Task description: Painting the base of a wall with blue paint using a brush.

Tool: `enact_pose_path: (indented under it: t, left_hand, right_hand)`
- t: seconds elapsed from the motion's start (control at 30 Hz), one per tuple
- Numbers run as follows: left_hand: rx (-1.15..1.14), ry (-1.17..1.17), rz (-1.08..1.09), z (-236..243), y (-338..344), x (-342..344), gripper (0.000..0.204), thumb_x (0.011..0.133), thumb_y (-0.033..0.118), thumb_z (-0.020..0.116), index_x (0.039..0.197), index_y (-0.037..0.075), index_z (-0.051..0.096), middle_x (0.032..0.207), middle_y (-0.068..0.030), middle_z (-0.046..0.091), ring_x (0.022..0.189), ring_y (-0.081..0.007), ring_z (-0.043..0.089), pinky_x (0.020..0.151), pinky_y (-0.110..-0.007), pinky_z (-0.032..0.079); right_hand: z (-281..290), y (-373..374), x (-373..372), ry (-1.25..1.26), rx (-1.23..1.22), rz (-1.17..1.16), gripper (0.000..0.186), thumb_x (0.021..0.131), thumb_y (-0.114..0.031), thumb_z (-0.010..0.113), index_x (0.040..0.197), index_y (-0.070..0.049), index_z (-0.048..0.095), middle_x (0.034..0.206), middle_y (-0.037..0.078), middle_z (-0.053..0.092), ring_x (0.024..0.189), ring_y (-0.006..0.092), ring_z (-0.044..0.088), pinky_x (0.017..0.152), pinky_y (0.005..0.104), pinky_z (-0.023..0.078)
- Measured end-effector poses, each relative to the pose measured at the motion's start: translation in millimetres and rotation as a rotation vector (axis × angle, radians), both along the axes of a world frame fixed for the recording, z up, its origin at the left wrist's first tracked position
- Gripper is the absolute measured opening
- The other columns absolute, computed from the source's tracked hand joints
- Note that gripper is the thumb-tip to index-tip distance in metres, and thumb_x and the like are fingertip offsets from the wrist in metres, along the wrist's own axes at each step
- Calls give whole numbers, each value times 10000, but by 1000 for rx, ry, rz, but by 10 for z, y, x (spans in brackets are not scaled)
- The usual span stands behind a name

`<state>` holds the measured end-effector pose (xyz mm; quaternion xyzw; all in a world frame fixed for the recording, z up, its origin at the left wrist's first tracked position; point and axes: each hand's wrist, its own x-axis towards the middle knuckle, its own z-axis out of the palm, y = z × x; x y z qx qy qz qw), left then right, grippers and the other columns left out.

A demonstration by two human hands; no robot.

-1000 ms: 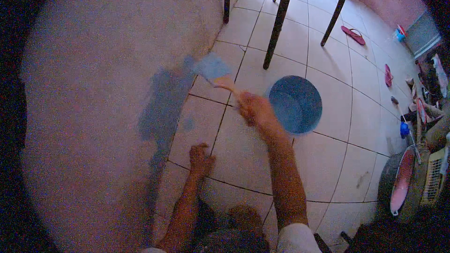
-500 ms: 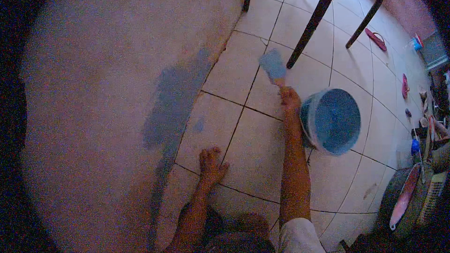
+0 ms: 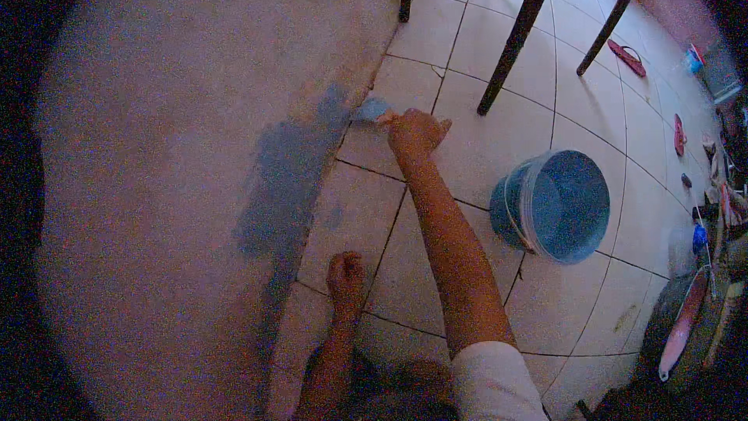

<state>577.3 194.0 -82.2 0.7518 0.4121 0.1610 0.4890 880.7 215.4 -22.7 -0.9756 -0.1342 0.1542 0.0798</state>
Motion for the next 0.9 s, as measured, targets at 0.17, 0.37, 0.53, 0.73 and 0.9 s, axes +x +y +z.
enact_pose_path:
  t: [0.17, 0.37, 0.53, 0.73, 0.9]
  left_hand:
    - [-89, -138, 58, -59, 32, -22, 94, 824, 46, 556, 917, 41, 556, 821, -23, 518, 734, -117, 487, 658, -257, 415]
    - [-207, -252, 146, -169, 28, -41, 111, 849, 107, 536, 934, 39, 559, 844, -35, 541, 751, -130, 497, 699, -264, 418]
    - [-134, -258, 135, -265, 94, -90, 130, 839, 126, 550, 936, 39, 558, 860, -24, 537, 748, -133, 493, 714, -268, 420]
    - [-144, -185, 124, -74, 17, -6, 137, 820, 85, 554, 950, 42, 565, 831, -20, 525, 749, -125, 484, 705, -260, 411]
    - [-192, -240, 163, -206, 18, -46, 144, 806, 78, 561, 947, 50, 573, 834, -16, 528, 746, -123, 488, 704, -264, 419]
  right_hand:
    - [-64, 251, -59, -163, 55, 36, 334, 878, -339, 451, 927, -79, 654, 949, 111, 649, 902, 294, 614, 906, 595, 266]
    - [-135, 146, -152, -210, 357, -76, 298, 857, -344, 462, 907, -130, 664, 887, 95, 650, 891, 272, 609, 929, 625, 221]
    - [-87, 13, 30, -177, 202, -82, 282, 860, -330, 455, 893, -137, 658, 877, 94, 650, 861, 262, 606, 882, 606, 251]
    - [-245, 183, -80, -402, 30, 100, 359, 873, -394, 437, 858, -108, 652, 828, 80, 648, 816, 259, 609, 790, 537, 282]
    - [-16, 139, -200, -350, 141, 75, 332, 870, -368, 462, 821, -101, 655, 792, 86, 645, 792, 236, 609, 777, 523, 283]
